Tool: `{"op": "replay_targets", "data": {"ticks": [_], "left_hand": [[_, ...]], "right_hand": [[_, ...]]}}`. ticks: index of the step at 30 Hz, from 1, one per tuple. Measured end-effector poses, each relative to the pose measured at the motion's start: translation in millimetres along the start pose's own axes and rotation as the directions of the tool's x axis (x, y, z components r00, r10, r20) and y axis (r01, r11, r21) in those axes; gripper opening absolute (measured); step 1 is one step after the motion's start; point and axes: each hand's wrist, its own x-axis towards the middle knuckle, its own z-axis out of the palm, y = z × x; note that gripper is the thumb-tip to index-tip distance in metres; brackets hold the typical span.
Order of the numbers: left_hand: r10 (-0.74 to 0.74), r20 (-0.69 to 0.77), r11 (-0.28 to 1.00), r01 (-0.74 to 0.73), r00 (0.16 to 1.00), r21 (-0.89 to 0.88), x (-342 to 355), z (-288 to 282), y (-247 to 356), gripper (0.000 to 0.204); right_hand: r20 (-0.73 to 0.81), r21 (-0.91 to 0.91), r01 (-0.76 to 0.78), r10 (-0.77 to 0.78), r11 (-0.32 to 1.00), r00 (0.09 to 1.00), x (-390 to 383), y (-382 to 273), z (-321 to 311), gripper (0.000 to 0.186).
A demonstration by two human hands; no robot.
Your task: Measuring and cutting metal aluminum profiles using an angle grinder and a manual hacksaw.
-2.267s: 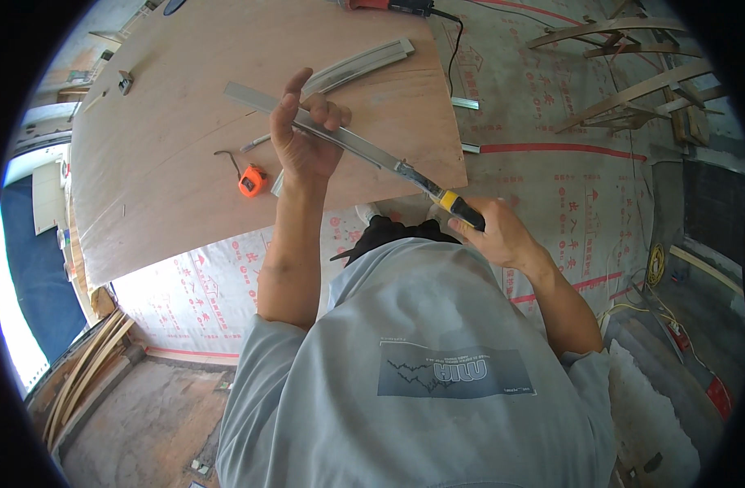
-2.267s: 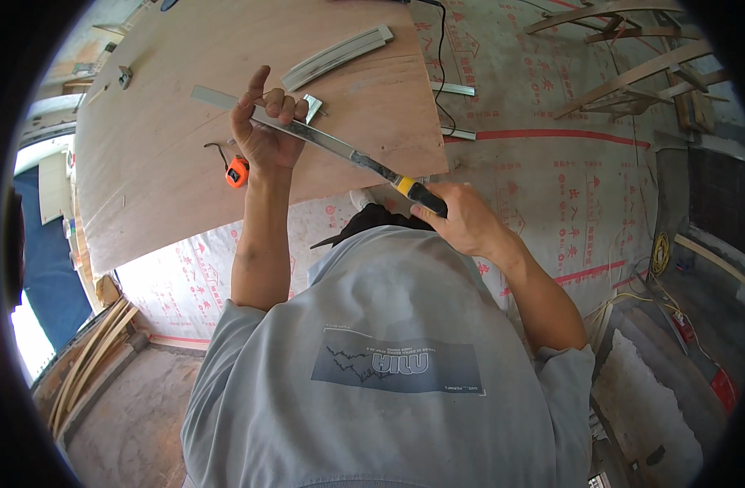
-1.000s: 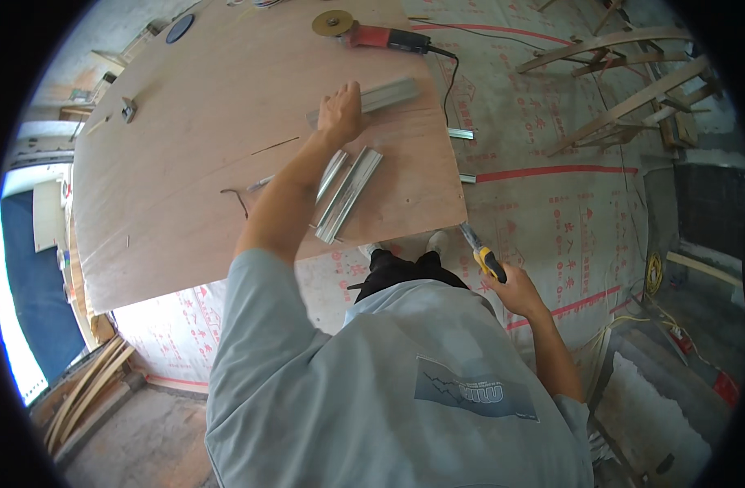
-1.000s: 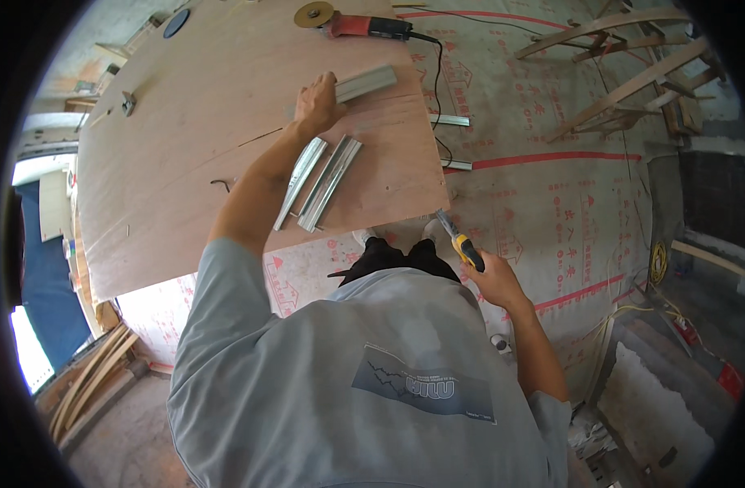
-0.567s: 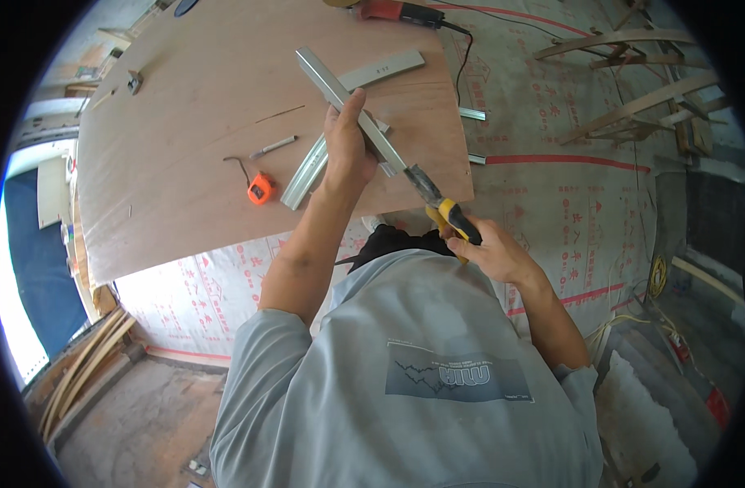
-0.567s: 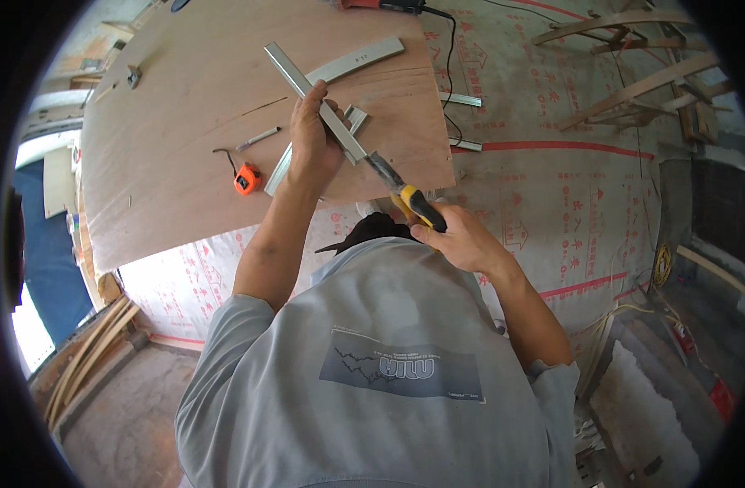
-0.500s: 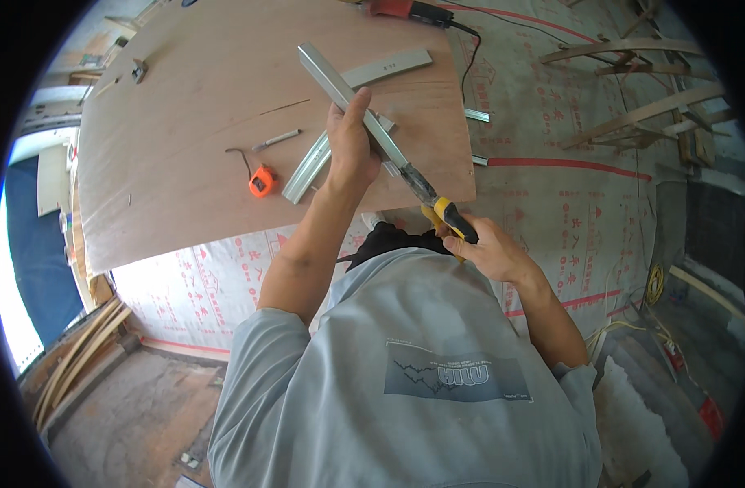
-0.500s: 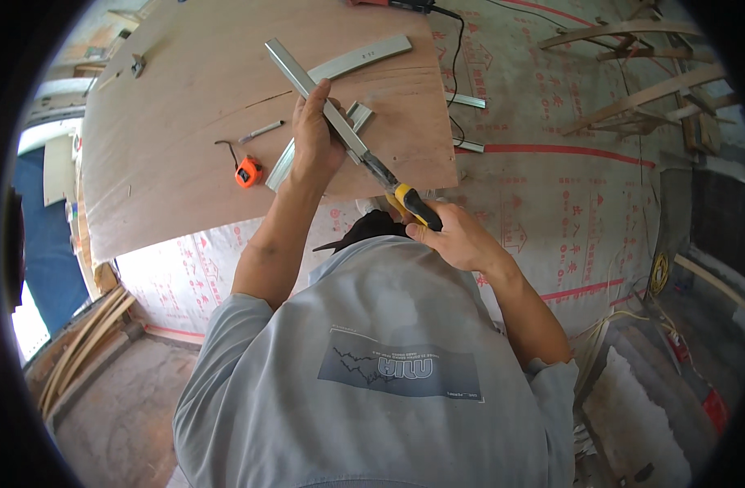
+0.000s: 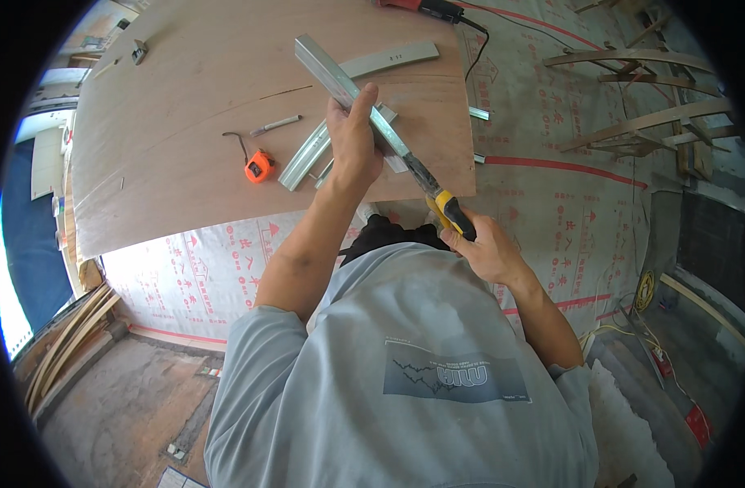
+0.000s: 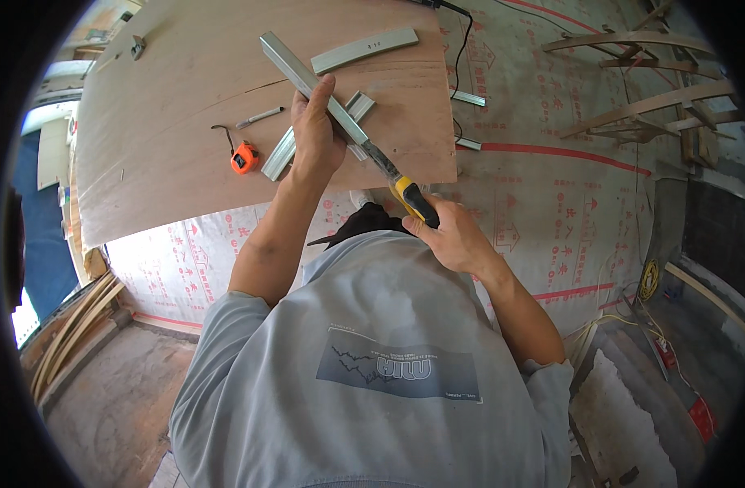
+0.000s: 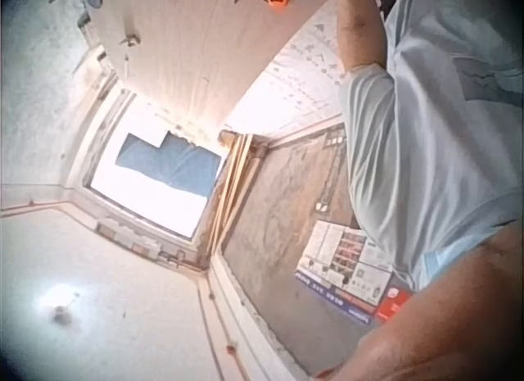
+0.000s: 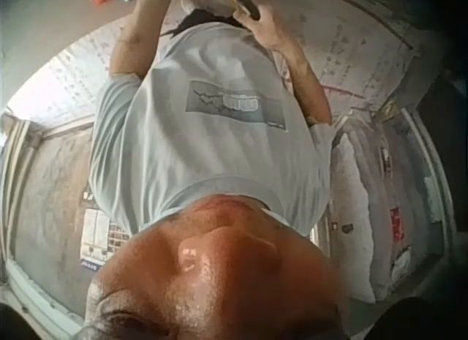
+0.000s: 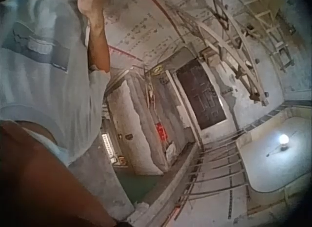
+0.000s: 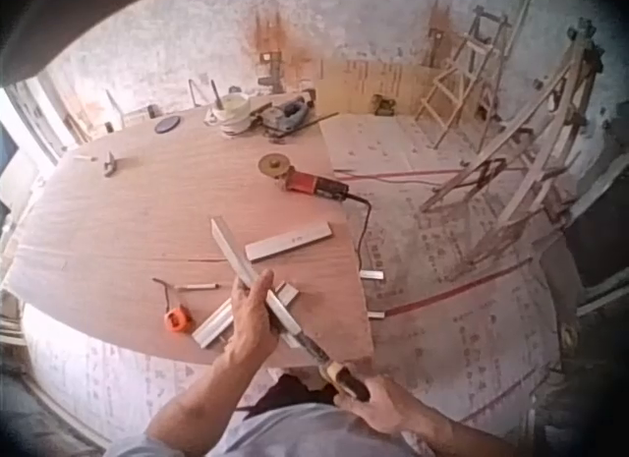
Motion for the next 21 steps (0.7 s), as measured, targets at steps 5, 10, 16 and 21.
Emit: {"op": "replay_targets", "data": {"ticks": [5, 10, 16, 21], "left_hand": [[0.042, 0.042, 0.980, -0.049, 0.998, 0.194, 9, 10, 14, 0.035], [0.158, 0.232, 0.751, -0.269, 0.960, 0.603, 11, 16, 20, 0.045], [-0.105, 0.657, 0.220, -0.627, 0.747, 0.747, -25, 31, 6, 0.050], [0.173, 0.444, 0.608, -0.450, 0.879, 0.654, 18, -21, 12, 0.061]], "right_hand": [[-0.113, -0.079, 0.046, -0.055, 0.996, 0.992, -1, 9, 10, 0.033], [-0.174, -0.167, 0.009, -0.039, 0.986, 0.984, 7, 24, 14, 0.031], [0.117, 0.009, -0.293, 0.290, 0.956, 0.950, 18, 39, 10, 0.028], [0.112, -0.150, -0.095, 0.112, 0.984, 0.987, 6, 44, -5, 0.029]]}}
